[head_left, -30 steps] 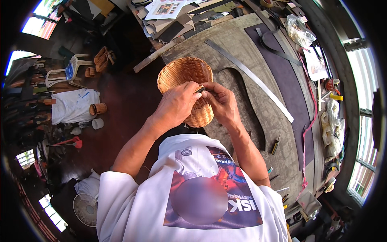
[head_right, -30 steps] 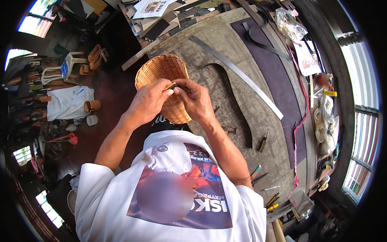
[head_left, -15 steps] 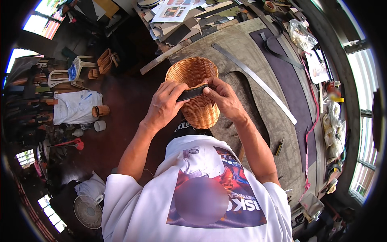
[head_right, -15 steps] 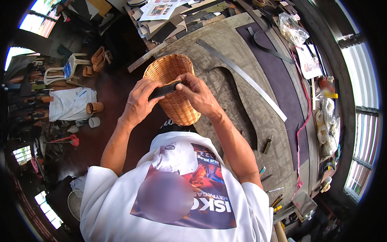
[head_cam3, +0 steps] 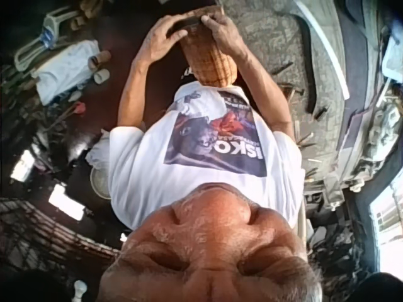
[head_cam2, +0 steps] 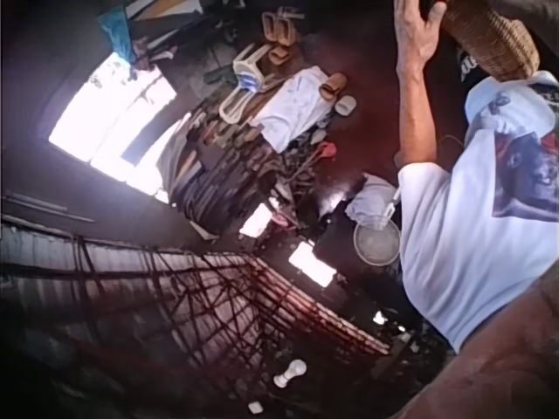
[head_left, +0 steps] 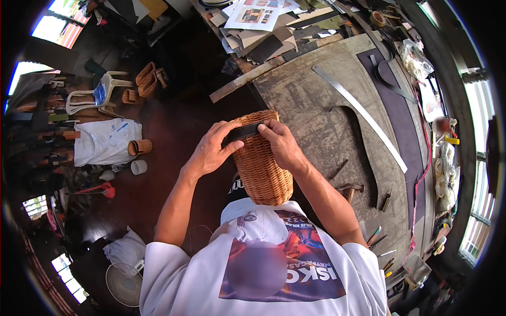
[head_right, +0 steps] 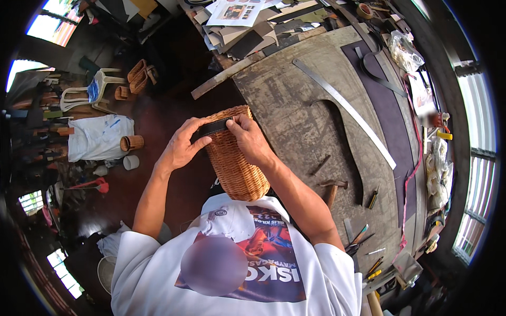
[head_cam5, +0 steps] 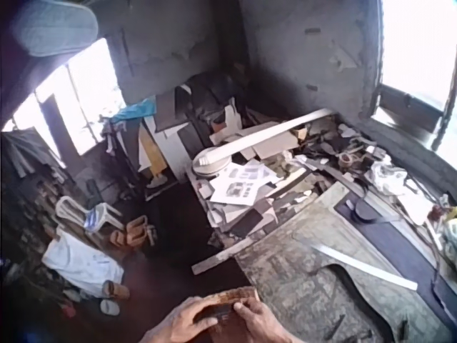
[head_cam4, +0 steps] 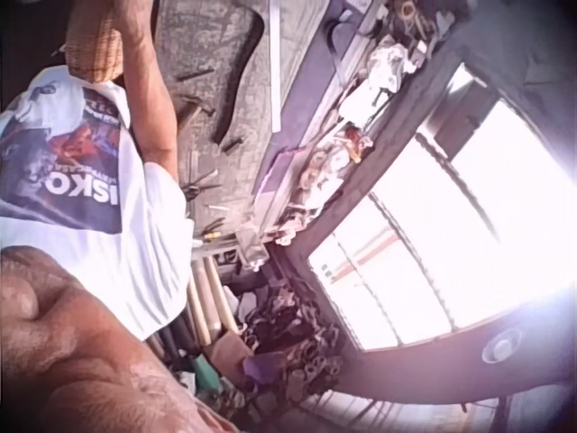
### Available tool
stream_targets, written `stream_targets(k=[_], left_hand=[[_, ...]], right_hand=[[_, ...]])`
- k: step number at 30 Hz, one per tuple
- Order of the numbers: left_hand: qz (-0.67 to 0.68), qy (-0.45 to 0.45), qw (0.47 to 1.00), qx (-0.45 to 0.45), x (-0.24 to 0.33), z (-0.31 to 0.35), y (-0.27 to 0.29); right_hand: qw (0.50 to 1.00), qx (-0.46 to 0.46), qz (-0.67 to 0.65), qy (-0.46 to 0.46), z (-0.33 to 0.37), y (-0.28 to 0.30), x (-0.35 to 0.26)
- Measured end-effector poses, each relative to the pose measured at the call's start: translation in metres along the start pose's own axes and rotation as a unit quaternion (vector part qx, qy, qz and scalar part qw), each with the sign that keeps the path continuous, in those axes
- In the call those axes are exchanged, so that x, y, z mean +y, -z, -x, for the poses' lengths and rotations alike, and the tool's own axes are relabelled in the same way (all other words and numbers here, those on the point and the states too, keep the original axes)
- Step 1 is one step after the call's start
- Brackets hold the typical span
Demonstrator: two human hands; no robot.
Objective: The recorder is attaching a leather strap or rim to a woven wicker basket using a hammer and small nails.
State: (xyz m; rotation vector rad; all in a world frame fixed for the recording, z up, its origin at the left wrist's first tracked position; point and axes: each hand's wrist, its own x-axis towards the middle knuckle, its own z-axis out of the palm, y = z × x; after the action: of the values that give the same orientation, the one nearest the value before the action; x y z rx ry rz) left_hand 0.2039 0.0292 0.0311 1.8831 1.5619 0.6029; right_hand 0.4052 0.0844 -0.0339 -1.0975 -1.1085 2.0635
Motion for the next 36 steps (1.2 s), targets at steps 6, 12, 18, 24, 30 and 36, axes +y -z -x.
stream_targets(k=[6,12,18,24,30,36], left_hand=[[0.083,0.153,0.983,-0.066,-0.124,0.012,0.013],[0.105,0.124,0.986,-0.047,-0.236,-0.006,0.032],[0.075,0.074,0.990,-0.097,-0.292,-0.056,0.033],[0.035,0.051,0.984,-0.169,-0.298,-0.116,0.022],[0.032,0.021,0.974,-0.224,-0.307,-0.147,0.022],[0.090,-0.030,0.982,-0.166,-0.325,-0.160,0.016]], right_hand=[[0.991,0.078,0.003,-0.109,-0.091,-0.070,0.081],[0.975,0.121,-0.154,-0.101,-0.177,-0.125,0.112],[0.961,0.177,-0.201,-0.063,-0.220,-0.129,0.116],[0.946,0.216,-0.237,-0.052,-0.240,-0.095,0.103],[0.923,0.298,-0.240,-0.044,-0.258,-0.081,0.117],[0.905,0.376,-0.199,-0.022,-0.258,-0.093,0.101]])
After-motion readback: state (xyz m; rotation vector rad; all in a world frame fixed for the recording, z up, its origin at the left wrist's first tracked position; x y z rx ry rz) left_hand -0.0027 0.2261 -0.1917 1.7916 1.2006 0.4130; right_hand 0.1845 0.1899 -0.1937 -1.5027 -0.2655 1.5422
